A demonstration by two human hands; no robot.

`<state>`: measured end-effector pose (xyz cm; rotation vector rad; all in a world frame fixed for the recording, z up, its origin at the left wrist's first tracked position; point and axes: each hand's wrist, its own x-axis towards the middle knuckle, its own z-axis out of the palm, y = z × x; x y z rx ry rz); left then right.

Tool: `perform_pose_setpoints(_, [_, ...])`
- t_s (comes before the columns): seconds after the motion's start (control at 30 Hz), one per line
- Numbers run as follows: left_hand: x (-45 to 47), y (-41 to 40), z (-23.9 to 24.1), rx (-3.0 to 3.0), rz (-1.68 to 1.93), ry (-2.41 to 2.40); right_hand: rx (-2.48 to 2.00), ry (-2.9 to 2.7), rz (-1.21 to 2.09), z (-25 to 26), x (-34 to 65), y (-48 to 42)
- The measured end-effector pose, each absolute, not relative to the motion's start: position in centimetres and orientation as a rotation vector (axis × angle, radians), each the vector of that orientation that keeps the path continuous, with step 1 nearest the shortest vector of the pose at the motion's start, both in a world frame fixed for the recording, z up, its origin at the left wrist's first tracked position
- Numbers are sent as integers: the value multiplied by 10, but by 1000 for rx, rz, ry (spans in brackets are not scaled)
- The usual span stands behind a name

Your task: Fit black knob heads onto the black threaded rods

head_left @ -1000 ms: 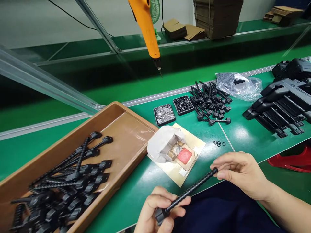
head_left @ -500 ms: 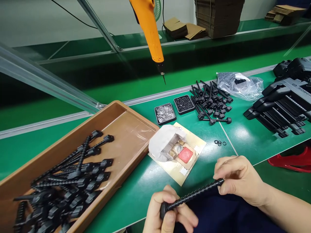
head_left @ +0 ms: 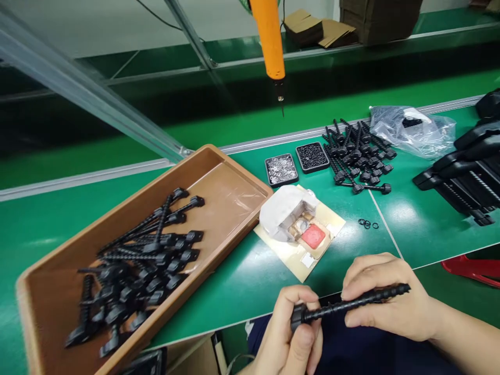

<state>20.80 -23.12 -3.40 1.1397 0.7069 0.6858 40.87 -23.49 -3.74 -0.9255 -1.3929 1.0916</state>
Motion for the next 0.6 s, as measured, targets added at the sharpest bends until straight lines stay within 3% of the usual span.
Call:
perform_pose_setpoints(0.17, [202,-224,-39,1282,517,590,-882,-1502,1040,-34,403,-236])
perform_pose_setpoints(0.43, [212,-219,-32,1224,857,910,-1002,-1676,586,-26,408,-237])
perform_pose_setpoints(0.6, [216,-214,-30,1355,954,908,-995,-1702,487,-31,402,-240])
